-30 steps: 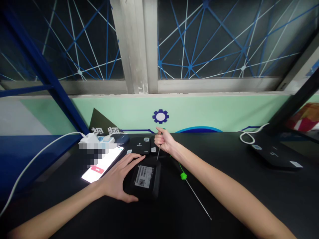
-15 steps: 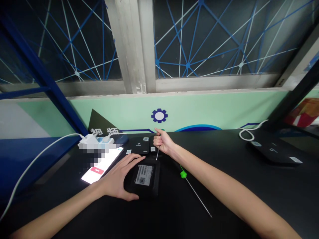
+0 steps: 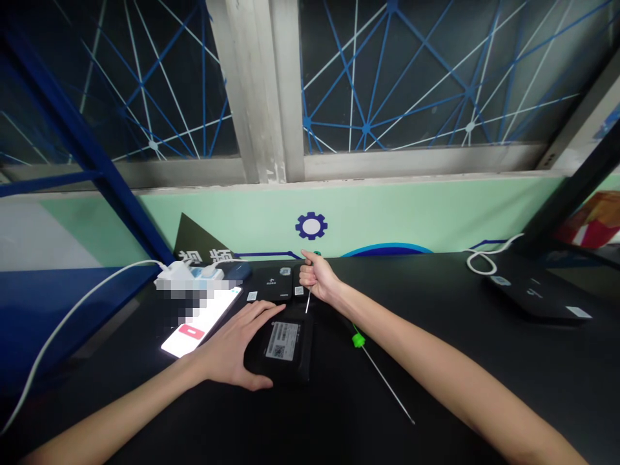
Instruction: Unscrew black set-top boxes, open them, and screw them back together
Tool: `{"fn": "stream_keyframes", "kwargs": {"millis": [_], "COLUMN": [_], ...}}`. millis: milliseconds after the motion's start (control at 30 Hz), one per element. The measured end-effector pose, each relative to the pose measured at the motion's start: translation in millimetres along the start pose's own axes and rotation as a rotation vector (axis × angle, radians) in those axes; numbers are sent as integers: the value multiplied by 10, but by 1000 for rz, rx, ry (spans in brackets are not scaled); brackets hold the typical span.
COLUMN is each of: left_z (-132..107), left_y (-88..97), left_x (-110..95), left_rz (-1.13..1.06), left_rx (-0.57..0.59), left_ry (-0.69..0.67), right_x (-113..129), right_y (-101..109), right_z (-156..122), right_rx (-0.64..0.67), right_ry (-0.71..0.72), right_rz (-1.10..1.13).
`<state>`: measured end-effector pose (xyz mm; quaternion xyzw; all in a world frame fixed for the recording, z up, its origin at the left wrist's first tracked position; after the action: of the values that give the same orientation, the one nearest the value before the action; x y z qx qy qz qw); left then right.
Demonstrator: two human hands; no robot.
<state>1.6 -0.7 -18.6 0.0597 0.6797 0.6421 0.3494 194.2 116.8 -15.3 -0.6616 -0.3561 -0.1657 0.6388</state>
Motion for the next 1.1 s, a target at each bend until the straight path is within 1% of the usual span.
{"fn": "stream_keyframes", "kwargs": {"millis": [233,400,533,733,833,967,1033,1100], "left_z": [0,23,27,4,-13,-37,-47,-53], "left_y": [-7,-3,-2,14,24,39,46,55], "left_x": [4,-1,0,-9,-22,-45,-49,-46], "left_rz": [-2,4,1,-20,-13,6,0,-19], "left_rx": [-5,-25,-17,4,17,22,20,9], "left_ry": [-11,11,20,34,50,33,21,25], "right_x": [-11,-82,-61,135,282,446,496,528], "right_y": [-37,-135,-140,-113,-126,-158,-157,-121], "right_z": [-25,-99,-96,-66,-114,-228,-288,-351], "right_rx": [-1,39,45,83,115,178,198,185], "right_ry": [28,48,65,130,169,170,180,223], "right_rz": [-44,-79,-78,-56,-51,-77,-132,-317]}}
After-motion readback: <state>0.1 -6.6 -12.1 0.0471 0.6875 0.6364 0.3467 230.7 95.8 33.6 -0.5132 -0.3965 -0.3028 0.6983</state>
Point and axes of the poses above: each hand's wrist, its own z-axis towards the middle knuckle, its own y-axis out of the back of the hand, x = y × z, the point moved 3 cm from there along z, towards the middle knuckle, and after that the axes turned 12 degrees about y, right-handed, at the moved point
